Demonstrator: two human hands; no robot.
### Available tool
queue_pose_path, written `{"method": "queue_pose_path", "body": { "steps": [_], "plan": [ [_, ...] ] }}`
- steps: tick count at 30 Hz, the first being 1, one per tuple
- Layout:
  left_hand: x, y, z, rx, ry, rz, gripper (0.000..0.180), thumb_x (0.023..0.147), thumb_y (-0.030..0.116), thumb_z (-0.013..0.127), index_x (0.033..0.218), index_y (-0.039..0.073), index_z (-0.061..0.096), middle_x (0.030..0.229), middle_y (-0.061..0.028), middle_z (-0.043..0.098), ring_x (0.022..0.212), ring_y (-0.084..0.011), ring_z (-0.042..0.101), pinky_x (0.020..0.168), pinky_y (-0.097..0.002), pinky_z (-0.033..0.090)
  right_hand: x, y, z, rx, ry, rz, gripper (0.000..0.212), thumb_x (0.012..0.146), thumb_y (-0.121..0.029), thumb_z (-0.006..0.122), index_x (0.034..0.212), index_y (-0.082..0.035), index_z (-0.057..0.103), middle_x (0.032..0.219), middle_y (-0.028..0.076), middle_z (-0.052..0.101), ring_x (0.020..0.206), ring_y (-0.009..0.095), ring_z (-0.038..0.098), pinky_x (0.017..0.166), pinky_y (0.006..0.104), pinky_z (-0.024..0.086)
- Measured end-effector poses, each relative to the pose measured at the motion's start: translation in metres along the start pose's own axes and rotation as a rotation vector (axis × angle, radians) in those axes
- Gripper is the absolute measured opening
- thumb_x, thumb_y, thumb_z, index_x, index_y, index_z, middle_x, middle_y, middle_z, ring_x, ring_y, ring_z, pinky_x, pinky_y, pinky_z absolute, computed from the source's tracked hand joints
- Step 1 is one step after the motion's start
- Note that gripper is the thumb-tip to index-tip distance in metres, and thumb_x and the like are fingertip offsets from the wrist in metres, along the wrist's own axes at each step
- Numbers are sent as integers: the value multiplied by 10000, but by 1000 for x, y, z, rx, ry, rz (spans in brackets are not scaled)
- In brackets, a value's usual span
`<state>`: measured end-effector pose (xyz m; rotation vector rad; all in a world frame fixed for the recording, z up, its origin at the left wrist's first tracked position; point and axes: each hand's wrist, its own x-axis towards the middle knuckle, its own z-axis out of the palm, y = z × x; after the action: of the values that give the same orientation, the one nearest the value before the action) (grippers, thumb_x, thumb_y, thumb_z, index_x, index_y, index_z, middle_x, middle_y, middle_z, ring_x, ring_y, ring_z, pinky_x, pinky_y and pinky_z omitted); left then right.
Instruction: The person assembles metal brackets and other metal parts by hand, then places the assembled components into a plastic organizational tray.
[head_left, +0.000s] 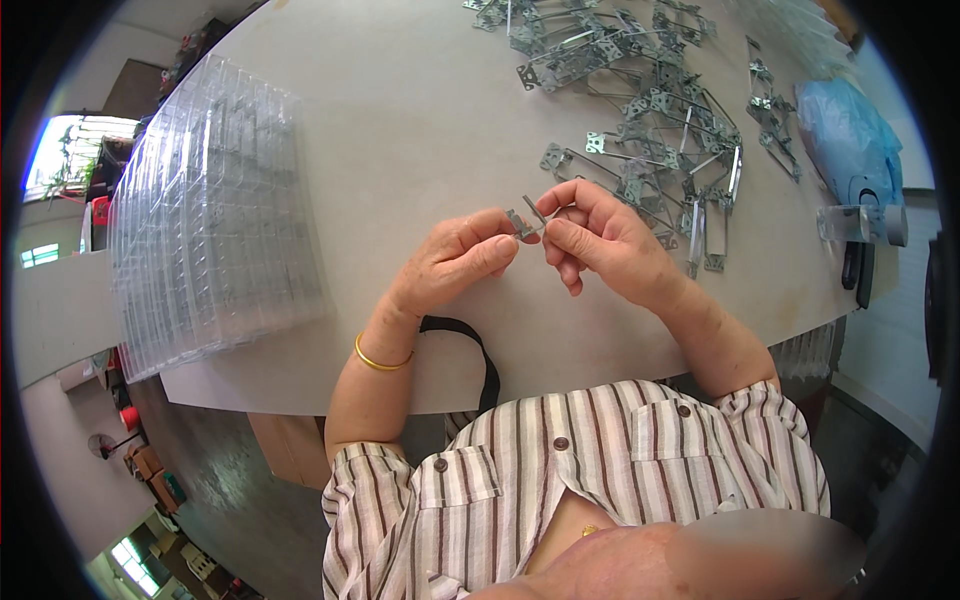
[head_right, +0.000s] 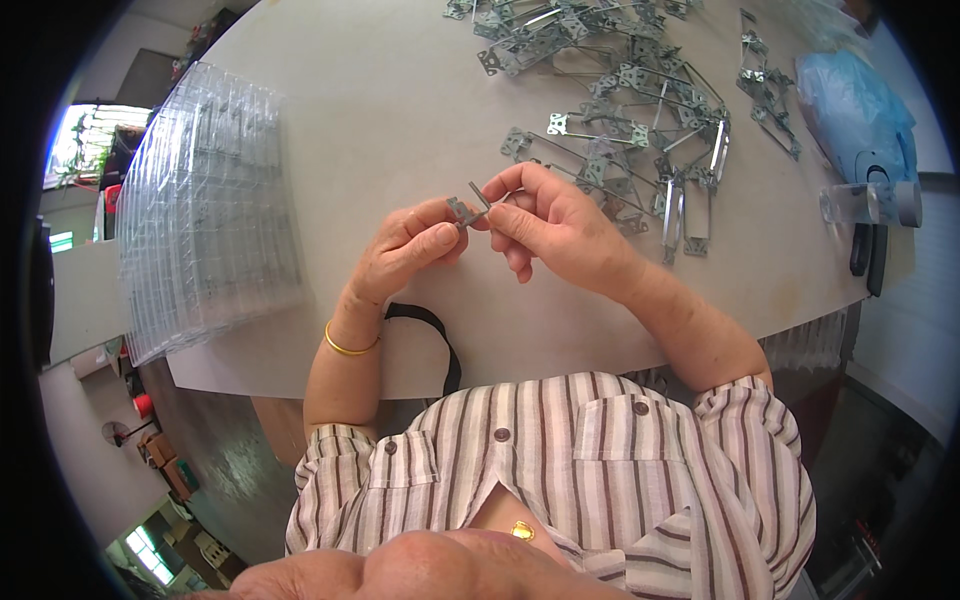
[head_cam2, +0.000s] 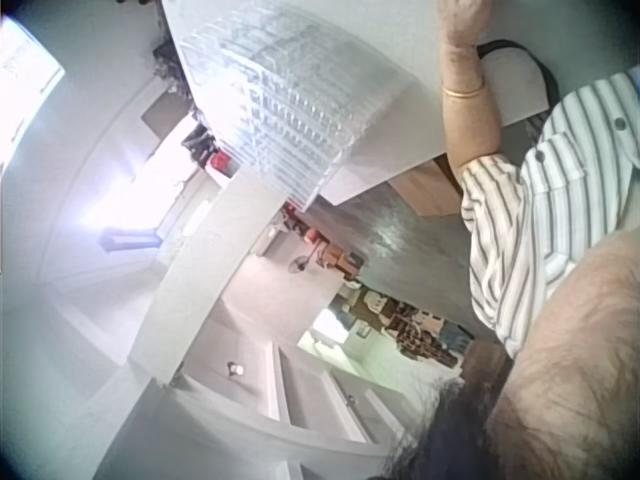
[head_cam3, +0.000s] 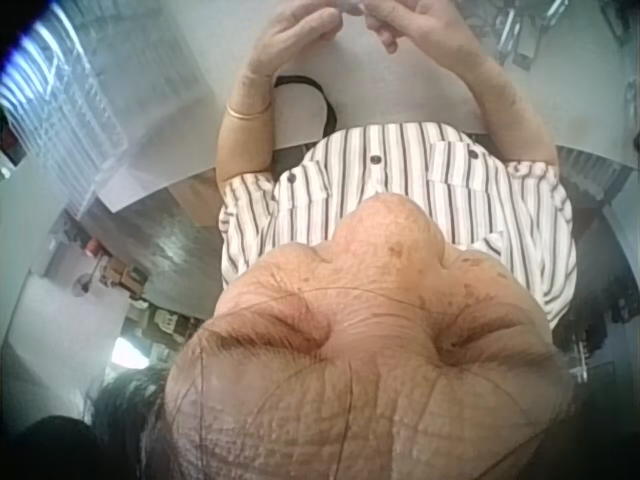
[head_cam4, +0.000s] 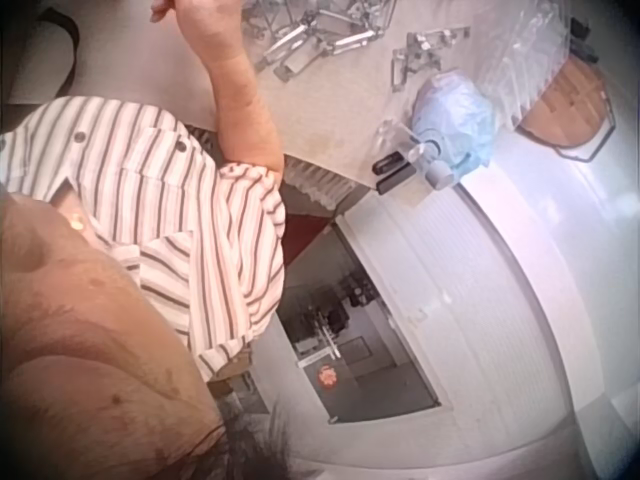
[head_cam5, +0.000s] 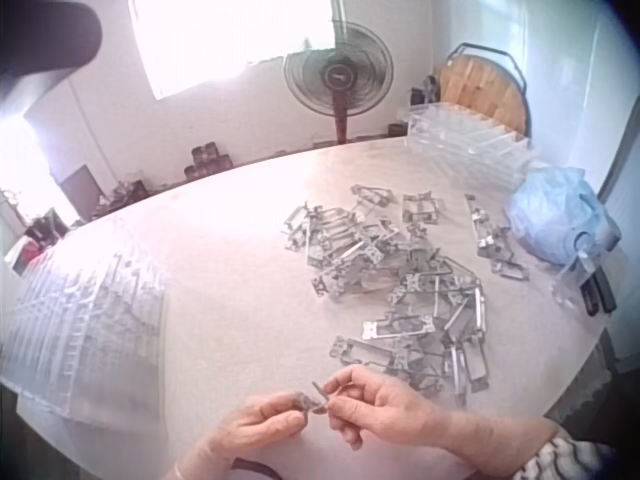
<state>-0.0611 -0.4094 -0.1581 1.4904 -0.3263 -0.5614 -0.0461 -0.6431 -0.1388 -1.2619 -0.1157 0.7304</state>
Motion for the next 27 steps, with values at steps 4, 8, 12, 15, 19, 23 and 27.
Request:
{"method": "queue_pose_path", "body": {
  "steps": [4, 8, 12, 15, 19, 23, 27],
  "plan": [
    [-1, -3, 1, 46, 28, 23, 359, 1018, 358, 568, 1050, 13, 660, 699, 62, 454, 644, -48, 390, 571, -236, 329, 1, 1, -1, 87, -45, 61, 216, 1045, -210, 539, 1131, -12, 531, 825, 49, 646, 593, 82, 591, 572, 234, 529],
    [-2, -6, -1, 15, -35, -5, 359, 1012, 360, 580, 1042, 10, 654, 701, 49, 464, 641, -62, 399, 569, -248, 336, -2, -3, -2, 59, -56, 128, 219, 1060, -242, 499, 1097, -28, 524, 785, 60, 652, 569, 97, 604, 531, 231, 514],
    [-3, -3, 0, 87, -120, -6, 380, 995, 373, 596, 1057, 4, 666, 717, 31, 510, 651, -68, 423, 575, -248, 335, -4, -4, 0, -138, -4, 82, 206, 1061, -267, 498, 990, -73, 508, 678, 19, 611, 519, 72, 565, 468, 201, 445],
    [0, -4, -2, 122, -162, 33, 404, 985, 376, 601, 1099, -3, 684, 740, 31, 540, 656, -64, 433, 584, -243, 330, -7, -5, 1, -233, 33, 47, 204, 1061, -256, 499, 991, -66, 530, 669, 4, 602, 514, 53, 521, 456, 213, 409],
    [-1, 2, -1, 146, -280, -18, 397, 999, 401, 583, 1028, 13, 663, 681, 24, 475, 640, -71, 418, 578, -252, 355, -2, 2, -4, -319, 130, -80, 211, 1060, -265, 507, 980, -72, 535, 661, -3, 585, 514, 39, 493, 452, 206, 391],
    [-2, 0, 3, -95, -91, -41, 406, 1013, 394, 559, 1048, 2, 657, 696, 41, 477, 641, -60, 417, 573, -237, 353, -4, -8, -1, -89, 171, -48, 197, 1060, -257, 512, 982, -77, 527, 676, -7, 586, 524, 34, 501, 458, 192, 396],
    [1, 2, -2, -106, 61, -50, 399, 1030, 372, 536, 1072, -4, 663, 707, 55, 481, 630, -43, 403, 547, -215, 319, -7, -3, 2, -94, 32, -25, 172, 1050, -227, 534, 1003, -61, 546, 700, -5, 599, 518, 35, 501, 462, 197, 406]
  ]
}}
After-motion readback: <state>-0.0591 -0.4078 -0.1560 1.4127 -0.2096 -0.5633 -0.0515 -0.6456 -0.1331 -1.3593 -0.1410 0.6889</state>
